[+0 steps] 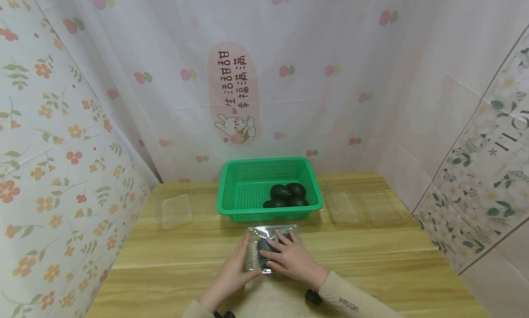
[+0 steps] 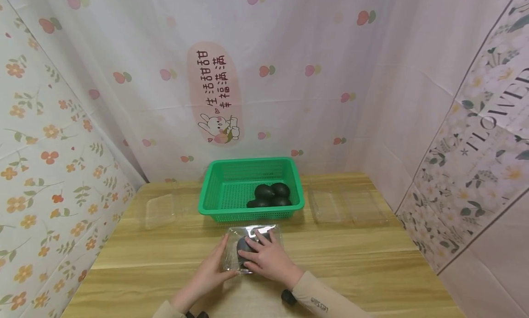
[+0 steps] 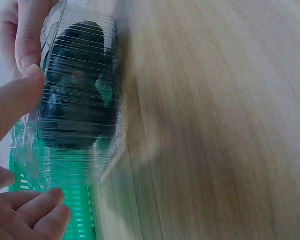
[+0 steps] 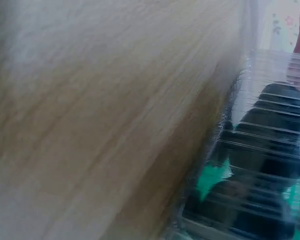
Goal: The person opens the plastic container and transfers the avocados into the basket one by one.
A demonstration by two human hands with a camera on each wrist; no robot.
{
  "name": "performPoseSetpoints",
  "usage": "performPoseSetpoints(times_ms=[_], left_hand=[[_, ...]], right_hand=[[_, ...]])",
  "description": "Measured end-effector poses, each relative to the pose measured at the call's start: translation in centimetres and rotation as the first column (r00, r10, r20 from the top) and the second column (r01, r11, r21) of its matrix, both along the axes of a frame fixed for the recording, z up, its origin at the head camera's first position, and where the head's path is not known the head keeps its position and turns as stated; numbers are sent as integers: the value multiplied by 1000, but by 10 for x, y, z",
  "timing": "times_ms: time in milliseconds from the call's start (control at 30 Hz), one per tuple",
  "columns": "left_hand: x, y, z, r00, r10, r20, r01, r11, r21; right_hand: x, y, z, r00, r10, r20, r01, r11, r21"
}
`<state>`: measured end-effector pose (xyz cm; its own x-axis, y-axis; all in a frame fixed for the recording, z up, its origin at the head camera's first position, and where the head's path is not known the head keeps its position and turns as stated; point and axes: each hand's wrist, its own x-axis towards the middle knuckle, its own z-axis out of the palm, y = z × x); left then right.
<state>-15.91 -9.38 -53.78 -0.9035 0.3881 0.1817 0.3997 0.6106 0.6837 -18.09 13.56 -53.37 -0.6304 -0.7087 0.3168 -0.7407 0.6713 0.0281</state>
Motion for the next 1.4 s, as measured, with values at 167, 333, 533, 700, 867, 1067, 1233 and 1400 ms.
performPoseSetpoints(times_ms=[167, 333, 533, 700, 867, 1067, 1233, 1400], left_hand=[[0, 1, 1, 1000, 0, -3, 0, 1000, 3], [-1, 0, 0, 1000, 7, -1, -7, 1000, -4], [-2, -2, -2, 1000, 6, 10, -6, 1000, 8], [-1, -3, -3, 1000, 15, 26, -16, 999, 36], [-1, -3, -2, 999, 18, 40, -21, 998, 58], [-2, -3, -2, 999, 11, 49, -14, 997, 70], [-2, -3, -2, 998, 12, 62, -16, 998, 68], [-2, -3, -2, 998, 15, 66, -19, 997, 69]], right_hand=[[1, 0, -1, 1000, -2, -4, 2, 998, -55], [1, 0, 0, 1000, 1, 13, 0, 998, -62], [0, -1, 0, 1000, -11, 29, 14, 997, -74], [-2, -1, 1, 1000, -13, 12, 14, 996, -87], [-5, -1, 6, 999, 26, -41, -31, 993, -114], [-10, -1, 11, 997, 57, -54, -63, 991, -117], [-14, 0, 14, 991, 99, -85, -109, 987, -118], [-19, 1, 13, 984, 137, -111, -151, 979, -136]])
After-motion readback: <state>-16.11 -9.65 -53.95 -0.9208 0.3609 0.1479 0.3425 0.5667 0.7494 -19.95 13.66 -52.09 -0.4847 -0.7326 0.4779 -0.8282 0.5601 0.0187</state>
